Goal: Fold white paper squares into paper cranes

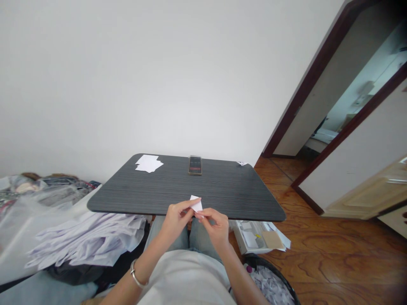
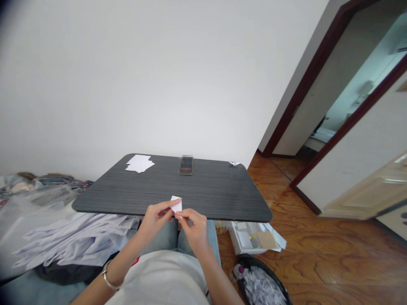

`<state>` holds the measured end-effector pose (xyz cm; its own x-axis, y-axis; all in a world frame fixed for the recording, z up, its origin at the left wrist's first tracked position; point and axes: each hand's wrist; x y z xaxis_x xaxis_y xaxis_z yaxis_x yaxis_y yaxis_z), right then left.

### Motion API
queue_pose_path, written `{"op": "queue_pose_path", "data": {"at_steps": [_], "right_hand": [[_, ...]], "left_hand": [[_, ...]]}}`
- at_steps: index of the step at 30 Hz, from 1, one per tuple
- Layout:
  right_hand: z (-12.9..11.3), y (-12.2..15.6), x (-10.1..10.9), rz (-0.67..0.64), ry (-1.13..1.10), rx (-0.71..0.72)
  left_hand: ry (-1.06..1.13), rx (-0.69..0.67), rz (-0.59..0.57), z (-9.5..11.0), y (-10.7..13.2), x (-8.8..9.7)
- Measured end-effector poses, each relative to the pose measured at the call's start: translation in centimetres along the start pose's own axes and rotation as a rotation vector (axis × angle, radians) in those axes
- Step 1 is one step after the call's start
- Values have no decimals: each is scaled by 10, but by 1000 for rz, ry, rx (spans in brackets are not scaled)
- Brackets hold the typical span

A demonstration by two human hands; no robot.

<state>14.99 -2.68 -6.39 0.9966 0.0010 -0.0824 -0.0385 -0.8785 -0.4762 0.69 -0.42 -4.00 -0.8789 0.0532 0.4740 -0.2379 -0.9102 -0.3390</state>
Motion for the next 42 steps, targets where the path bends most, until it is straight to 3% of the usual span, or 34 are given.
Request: {"op": "queue_pose_path", "data": {"at_steps": [4,8,12,17,24,33,42], "right_hand": [[-7,-2,-5,13,-204,-169],[-11,-6,-9,75,-364,-354],[-9,-8,-8,85,-430,-434],[-4,-8,-6,44,-519,-574],[2,-9,-6,4,-484,-548],[2,-9,-5,-60,-203,-487],[5,-8,-6,-98,-190,-508]], "left_hand": [[15,-6,22,-3,0,1],[-155,-114,77,-4,2,2],[-271,-215,123,-4,2,2],[-323,-237,119,-6,2,1],[-299,-288,20,-1,4,2],[-68,30,78,-10,-1,-5],[144,152,185,-19,-4,-7]]}}
Point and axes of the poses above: each hand's wrist, its own y-axis away from the middle knuckle, its own x-axis out of the back of the hand, z = x × y, and after that the axes turned 10 degrees about -y, right-handed
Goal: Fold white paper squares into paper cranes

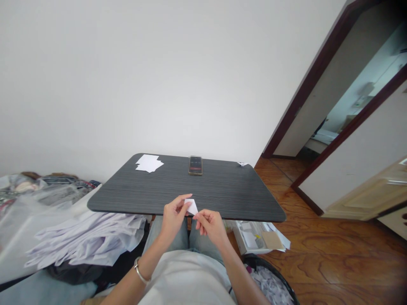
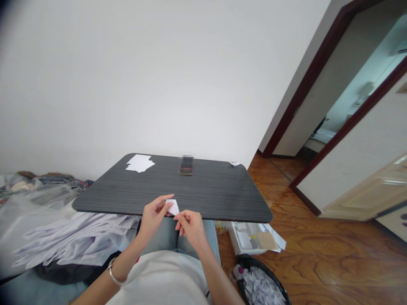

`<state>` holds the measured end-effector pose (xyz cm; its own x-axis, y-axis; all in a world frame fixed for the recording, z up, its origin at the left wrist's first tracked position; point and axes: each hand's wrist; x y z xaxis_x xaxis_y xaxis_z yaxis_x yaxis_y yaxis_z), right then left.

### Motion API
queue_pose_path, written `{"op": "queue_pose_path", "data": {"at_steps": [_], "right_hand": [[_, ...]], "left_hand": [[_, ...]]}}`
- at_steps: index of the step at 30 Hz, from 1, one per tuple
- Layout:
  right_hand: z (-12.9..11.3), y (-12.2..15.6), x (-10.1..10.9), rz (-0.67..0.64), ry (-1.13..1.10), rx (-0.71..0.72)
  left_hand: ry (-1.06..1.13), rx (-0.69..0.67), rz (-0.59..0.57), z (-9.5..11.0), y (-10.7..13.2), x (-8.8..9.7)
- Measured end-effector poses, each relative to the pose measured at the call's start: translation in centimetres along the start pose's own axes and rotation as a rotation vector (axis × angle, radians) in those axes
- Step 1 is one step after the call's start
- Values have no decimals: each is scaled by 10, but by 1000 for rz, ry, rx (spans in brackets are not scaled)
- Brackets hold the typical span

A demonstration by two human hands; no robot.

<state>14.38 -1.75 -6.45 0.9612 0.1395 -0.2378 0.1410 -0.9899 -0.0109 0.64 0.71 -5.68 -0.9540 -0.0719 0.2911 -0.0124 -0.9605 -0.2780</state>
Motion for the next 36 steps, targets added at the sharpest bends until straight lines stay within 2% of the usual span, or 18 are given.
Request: {"op": "queue_pose_path", "data": {"at_steps": [9,13,22,25,30,36], "right_hand": [[-4,2,-1,-27,15,13],[-5,2,-3,-35,32,26],[-2,2,-2,-33,-2,5],[-2,1,0,-1,-47,-3],[-2,1,4,50,-148,42],[-8,4,1,59,-159,97]], "left_hand": [[226,57,-127,7,-2,-1],[270,63,-131,7,-3,-3],[185,5,-146,4,-1,-4],[88,-83,-148,5,0,1],[-94,-293,-268,4,1,9],[-130,-272,-182,1,-2,10]]}}
Point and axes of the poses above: each hand's wrist, its own y-axis away from the middle knuckle, its own x-axis out of the back of the hand, z = x × y, and after that the axes turned 10 degrees about -y, right-handed
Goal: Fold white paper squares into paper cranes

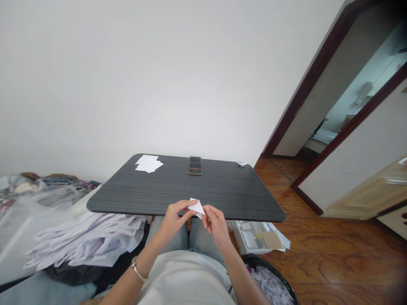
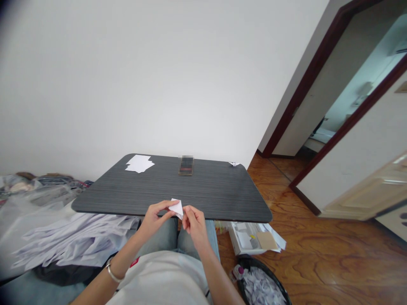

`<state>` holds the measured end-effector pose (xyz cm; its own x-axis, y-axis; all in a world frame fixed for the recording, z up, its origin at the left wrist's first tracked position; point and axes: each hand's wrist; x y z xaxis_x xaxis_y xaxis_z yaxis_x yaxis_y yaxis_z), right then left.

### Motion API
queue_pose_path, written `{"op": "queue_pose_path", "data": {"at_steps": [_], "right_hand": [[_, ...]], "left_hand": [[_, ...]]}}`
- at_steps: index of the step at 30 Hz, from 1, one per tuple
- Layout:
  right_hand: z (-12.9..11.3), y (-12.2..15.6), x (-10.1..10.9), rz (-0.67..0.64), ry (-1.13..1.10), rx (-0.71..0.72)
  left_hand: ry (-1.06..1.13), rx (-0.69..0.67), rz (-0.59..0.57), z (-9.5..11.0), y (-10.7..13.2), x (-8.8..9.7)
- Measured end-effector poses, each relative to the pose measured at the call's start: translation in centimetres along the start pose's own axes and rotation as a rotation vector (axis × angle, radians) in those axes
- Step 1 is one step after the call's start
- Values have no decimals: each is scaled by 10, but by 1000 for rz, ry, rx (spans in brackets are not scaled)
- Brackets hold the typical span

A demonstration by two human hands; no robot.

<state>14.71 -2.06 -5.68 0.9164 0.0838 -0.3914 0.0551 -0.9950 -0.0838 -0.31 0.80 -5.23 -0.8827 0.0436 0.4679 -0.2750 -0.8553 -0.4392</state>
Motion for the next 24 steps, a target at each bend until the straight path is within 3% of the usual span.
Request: {"op": "queue_pose_path", "data": {"at_steps": [4,11,19,24], "right_hand": [[1,-1,-1,-32,28,12],[10,-6,4,78,61,223],[11,-8,8,35,100,217],[9,-8,8,44,80,217]], "left_hand": [[-15,4,-7,1,0,1],[6,63,-60,7,0,-1],[194,137,-65,10,5,-5],[202,150,-23,7,6,-10]]}}
Point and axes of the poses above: each hand's wrist, its own y-axis away from the middle knuckle, its own x-axis out of the back of the hand, z = x × y, and after that the axes turned 10 degrees about -y, right-handed
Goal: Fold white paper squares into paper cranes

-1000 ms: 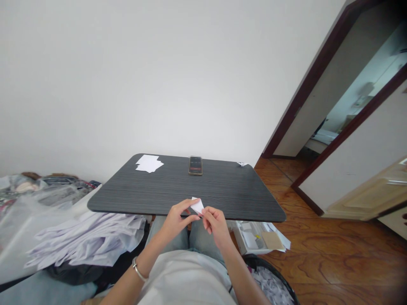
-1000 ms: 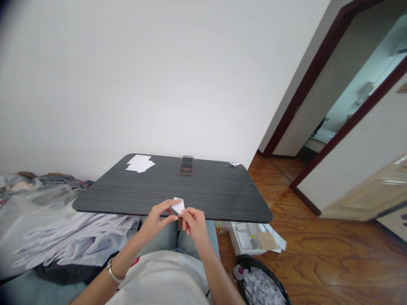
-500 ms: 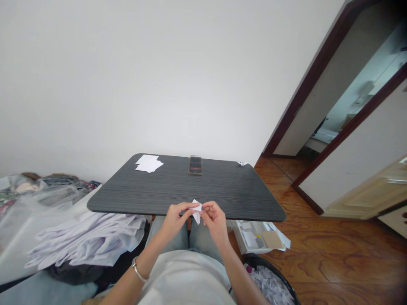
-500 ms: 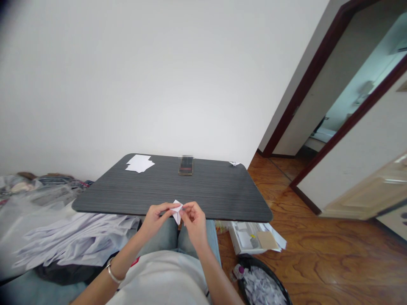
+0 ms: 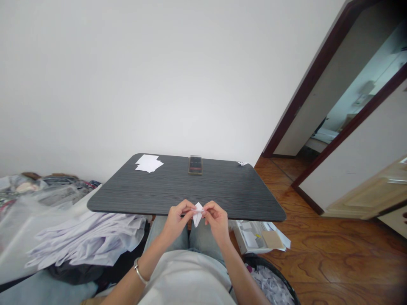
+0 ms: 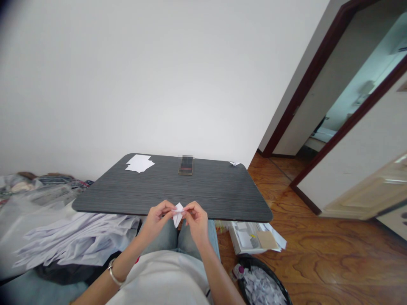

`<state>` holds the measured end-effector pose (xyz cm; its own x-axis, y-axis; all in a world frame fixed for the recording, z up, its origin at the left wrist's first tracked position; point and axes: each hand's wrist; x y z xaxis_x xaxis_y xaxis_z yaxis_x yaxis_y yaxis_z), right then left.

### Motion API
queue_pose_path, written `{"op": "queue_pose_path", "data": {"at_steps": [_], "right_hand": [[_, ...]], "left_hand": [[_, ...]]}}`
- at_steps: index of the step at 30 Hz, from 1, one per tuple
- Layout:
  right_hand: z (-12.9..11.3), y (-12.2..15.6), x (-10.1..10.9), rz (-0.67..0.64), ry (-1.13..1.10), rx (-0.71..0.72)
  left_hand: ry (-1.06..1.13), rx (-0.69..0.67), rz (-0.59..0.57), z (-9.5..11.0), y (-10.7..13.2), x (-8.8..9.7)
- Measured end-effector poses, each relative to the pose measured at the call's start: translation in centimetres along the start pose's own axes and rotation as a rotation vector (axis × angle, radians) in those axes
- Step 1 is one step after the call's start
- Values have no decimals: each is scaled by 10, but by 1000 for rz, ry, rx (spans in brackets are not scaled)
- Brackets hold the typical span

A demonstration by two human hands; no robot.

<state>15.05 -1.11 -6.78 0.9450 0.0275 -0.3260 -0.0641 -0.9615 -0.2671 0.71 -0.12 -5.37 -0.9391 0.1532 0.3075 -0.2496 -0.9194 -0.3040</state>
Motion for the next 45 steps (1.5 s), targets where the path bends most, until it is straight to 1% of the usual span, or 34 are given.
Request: {"op": "queue_pose_path", "data": {"at_steps": [3,6,10,13,19,23,28,31,34,37,45], "right_hand": [[-2,0,-2,32,-13,-17],[-4,1,-4,50,-25,-29],[-5,2,-5,69,-37,-37],[-4,3,-5,107,-49,-48],[-4,4,-7,143,-77,-35],[-6,4,-7,106,-73,-32],[-5,2,-6,58,-67,-72],[-5,3,-6,39,-43,-56],[-5,4,-7,25,-33,-43],[-5,4,-7,19,-41,-68],[-4,1,-3,21,-39,-121]], "left_hand": [[48,32,72,0,-2,-2],[140,78,131,3,-3,-5],[301,163,145,5,-3,-9],[363,193,147,5,-3,-13],[345,228,136,4,-3,-15],[353,244,107,6,-3,-14],[377,270,86,7,-4,-15],[427,284,75,6,-4,-16],[448,282,73,6,-3,-17],[428,275,72,6,-3,-16],[345,243,-13,3,-2,-18]]}}
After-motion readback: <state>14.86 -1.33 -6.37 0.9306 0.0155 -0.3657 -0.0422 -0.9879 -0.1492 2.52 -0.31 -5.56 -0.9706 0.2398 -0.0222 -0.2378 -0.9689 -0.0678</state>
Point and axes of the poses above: each hand's wrist, its own y-axis away from the middle knuckle, its own x-axis out of the back of the hand, z = x × y, and after that the axes turned 10 degrees about -y, right-handed
